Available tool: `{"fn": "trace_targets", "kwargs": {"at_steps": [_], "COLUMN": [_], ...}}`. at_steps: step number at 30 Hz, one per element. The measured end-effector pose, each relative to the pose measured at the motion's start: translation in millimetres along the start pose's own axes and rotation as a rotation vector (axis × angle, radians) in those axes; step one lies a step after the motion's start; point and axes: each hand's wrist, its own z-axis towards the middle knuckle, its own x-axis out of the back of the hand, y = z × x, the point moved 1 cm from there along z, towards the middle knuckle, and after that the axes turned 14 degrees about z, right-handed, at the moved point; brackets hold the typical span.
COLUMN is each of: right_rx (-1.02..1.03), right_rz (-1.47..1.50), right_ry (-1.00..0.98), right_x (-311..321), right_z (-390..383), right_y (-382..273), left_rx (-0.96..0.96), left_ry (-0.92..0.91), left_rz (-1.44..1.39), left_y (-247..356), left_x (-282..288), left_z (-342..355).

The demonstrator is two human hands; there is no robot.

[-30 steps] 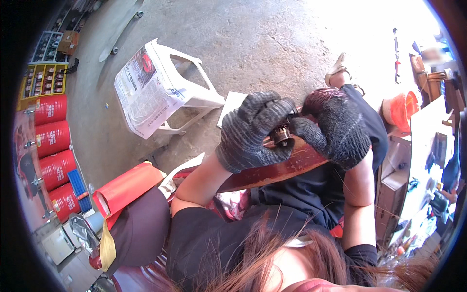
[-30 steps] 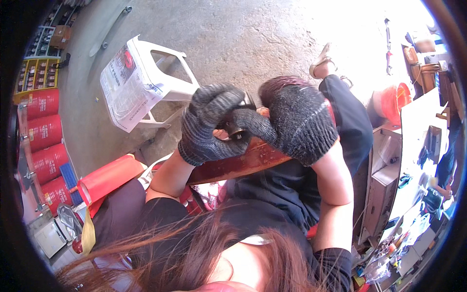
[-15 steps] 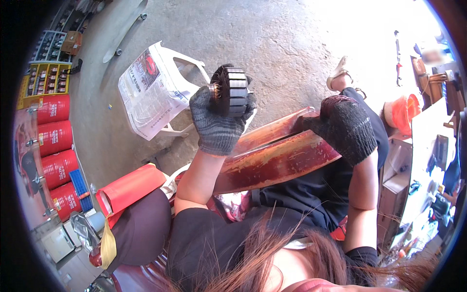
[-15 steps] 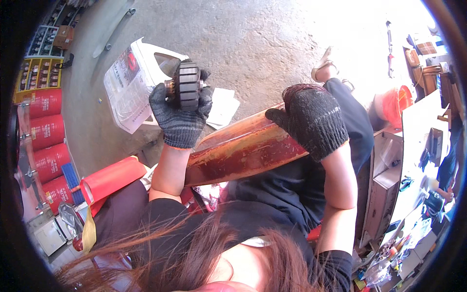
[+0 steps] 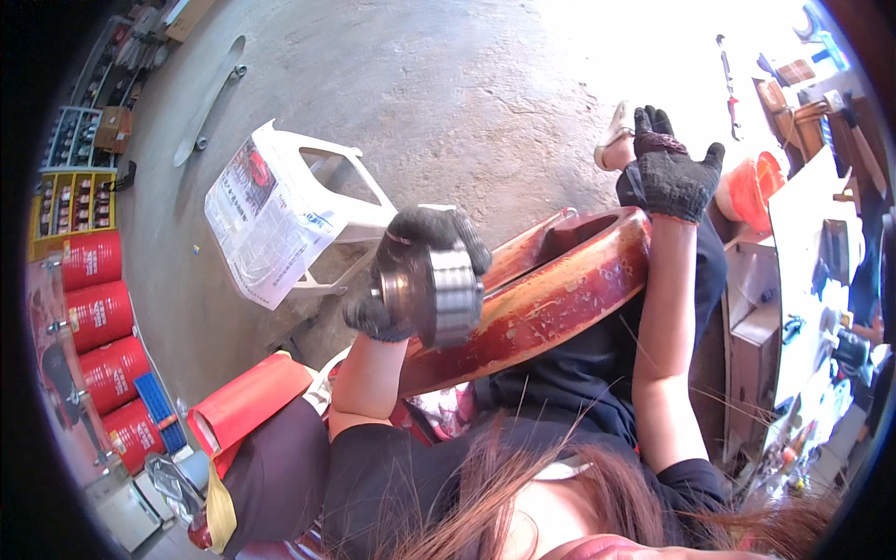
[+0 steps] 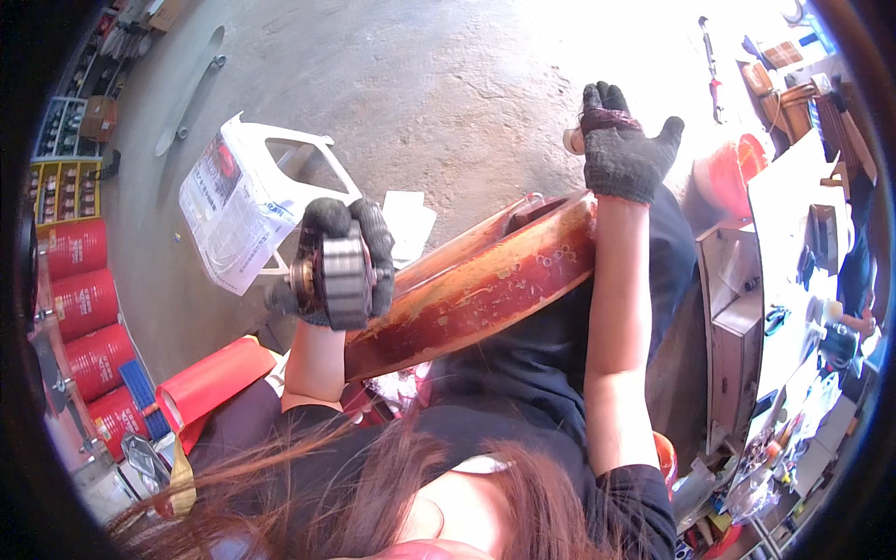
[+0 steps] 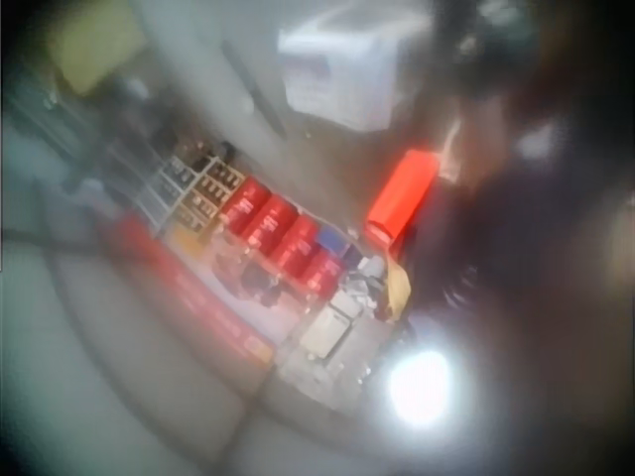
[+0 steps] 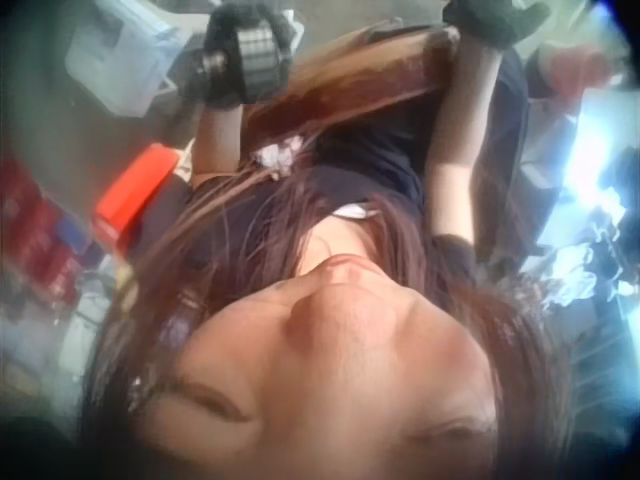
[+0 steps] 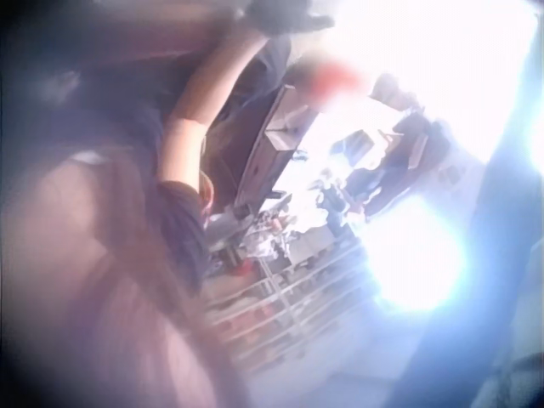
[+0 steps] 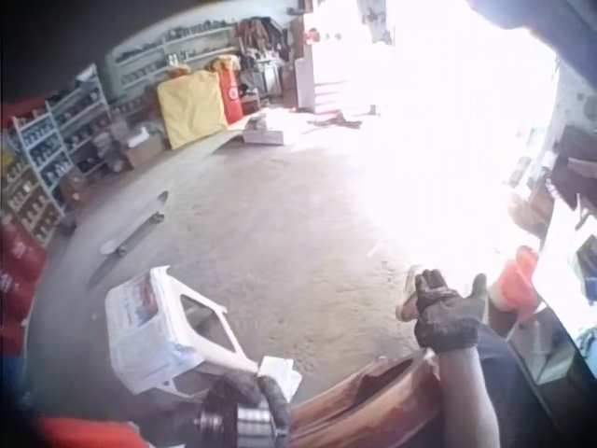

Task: The person holds a cylindrical motor rotor and repeatedly rotates it while inspecting the copper windings and laminated core. The person turns the rotor over in gloved hands to view different sides and the central shaft.

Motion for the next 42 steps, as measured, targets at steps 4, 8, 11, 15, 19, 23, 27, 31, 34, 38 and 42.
{"fn": "trace_targets", "kwargs": {"at_steps": [4, 8, 11, 15, 19, 23, 27, 31, 34, 38, 42], "right_rx": [0.005, -0.093, -0.269, -0.156, -0.124, -0.157, -0.427, -0.690, -0.701, -0.675, -0.371], "right_rz": [0.059, 0.125, 0.088, -0.070, -0.342, -0.932, -0.981, -1.232, -1.111, -0.238, 0.213], "right_ry": [0.076, 0.088, -0.167, -0.158, -0.183, -0.289, -0.357, -0.384, -0.411, -0.273, -0.150], "right_x": [-10.6, -2.7, 0.7, -6.7, -10.6, -27.0, -48.0, -81.1, -79.3, -45.8, -65.6], "right_z": [4.5, 17.2, 22.3, 11.7, -10.5, -37.5, -59.3, -78.7, -82.1, -75.3, -66.7], "right_y": [-12.8, -13.0, -21.4, -2.5, 10.6, 40.7, 73.6, 81.5, 84.5, 80.6, 90.4], "left_rx": [-0.042, -0.028, 0.024, 0.037, 0.056, 0.083, 0.050, 0.000, 0.148, 0.190, 0.252], "left_ry": [-0.162, -0.202, -0.116, 0.002, 0.051, 0.109, 0.053, 0.015, 0.094, -0.006, -0.153], "left_rz": [0.171, 0.259, 0.172, 0.194, 0.236, 0.307, 0.551, 0.631, 0.611, 0.851, 0.886], "left_y": [-7.3, -3.3, -10.0, -10.4, -8.3, -11.1, -5.5, -5.5, -7.9, -11.9, -5.4], "left_x": [-7.3, 1.7, 3.9, 9.5, -1.2, -4.3, -8.3, -0.6, -7.4, -16.3, -17.5], "left_z": [8.5, 4.2, 1.7, -2.0, 2.3, 1.5, 4.0, 4.9, 0.1, 2.4, 4.8]}}
